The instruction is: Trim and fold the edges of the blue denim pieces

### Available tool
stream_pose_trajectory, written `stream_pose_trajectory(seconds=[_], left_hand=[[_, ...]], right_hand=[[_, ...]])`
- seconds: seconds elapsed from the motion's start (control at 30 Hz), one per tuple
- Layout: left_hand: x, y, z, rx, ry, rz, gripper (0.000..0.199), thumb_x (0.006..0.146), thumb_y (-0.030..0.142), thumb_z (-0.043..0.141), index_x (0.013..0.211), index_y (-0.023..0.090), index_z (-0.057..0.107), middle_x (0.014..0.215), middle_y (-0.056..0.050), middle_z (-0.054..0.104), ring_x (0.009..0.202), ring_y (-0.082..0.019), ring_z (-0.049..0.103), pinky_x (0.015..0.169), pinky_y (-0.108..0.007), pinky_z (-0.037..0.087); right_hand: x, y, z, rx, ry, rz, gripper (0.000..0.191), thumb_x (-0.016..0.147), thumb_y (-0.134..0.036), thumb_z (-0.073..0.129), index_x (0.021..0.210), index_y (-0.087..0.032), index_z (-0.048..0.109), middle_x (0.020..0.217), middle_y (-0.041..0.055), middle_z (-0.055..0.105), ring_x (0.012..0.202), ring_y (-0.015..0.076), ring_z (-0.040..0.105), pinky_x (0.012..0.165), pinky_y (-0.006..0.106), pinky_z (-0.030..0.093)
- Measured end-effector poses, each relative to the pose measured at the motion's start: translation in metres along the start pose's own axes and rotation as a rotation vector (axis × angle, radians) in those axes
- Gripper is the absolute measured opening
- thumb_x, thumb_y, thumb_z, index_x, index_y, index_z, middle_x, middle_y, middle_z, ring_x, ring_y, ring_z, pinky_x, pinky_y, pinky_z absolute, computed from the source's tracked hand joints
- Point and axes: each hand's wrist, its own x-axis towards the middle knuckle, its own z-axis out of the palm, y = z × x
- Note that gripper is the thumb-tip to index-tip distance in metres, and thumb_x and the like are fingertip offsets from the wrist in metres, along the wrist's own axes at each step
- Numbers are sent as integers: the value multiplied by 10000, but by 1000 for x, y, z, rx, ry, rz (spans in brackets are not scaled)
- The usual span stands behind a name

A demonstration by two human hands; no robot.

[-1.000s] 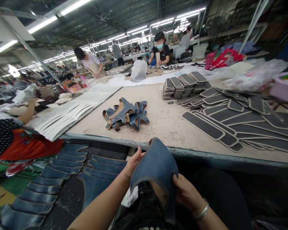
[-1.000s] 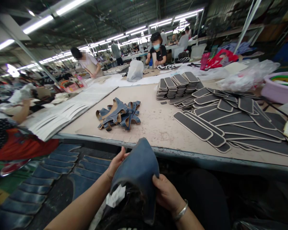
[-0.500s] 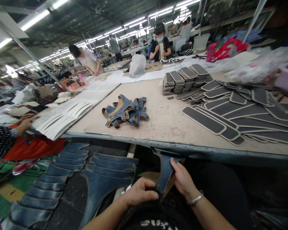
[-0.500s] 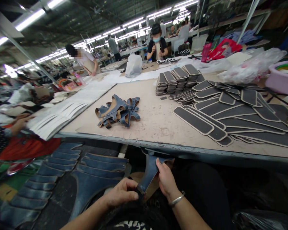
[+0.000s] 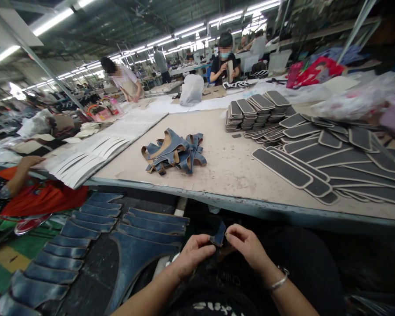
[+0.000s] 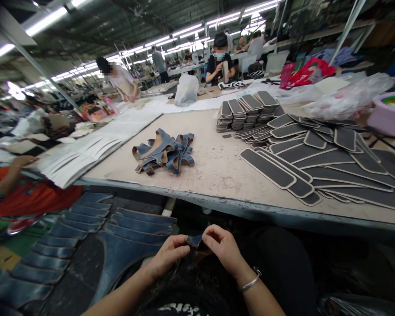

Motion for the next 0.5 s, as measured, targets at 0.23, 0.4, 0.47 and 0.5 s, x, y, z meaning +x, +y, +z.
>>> stream_pose_trajectory(seconds=[0.23,0.4,0.47,0.5], left_hand=[[7,-6,1,91,50,32,281,750,351,611,866,106,683,734,-36,594,673,-118,473,643,-227,348],[12,-7,7,132,100,60,198,750,273,575,803,109,672,674,-8,533,647,-106,423,625,-219,329],[14,-9,10,148,123,63,173,742,264,569,754,114,654,655,3,507,637,-102,408,610,-216,319],[15,-10,11,156,137,64,163,736,263,570,730,118,644,649,8,493,636,-102,402,604,-215,315]], right_hand=[[-6,-11,2,-221,-42,-188,83,801,-254,611,780,-192,661,750,22,640,693,171,578,647,275,445],[-7,-12,2,-327,1,-240,37,770,-211,622,762,-194,654,694,6,600,619,150,555,569,253,430],[-8,-11,2,-342,2,-233,22,764,-212,627,772,-195,639,679,-5,581,591,142,539,540,245,421],[-8,-10,3,-346,12,-227,18,764,-211,626,773,-196,629,671,-10,575,584,140,534,536,243,420]])
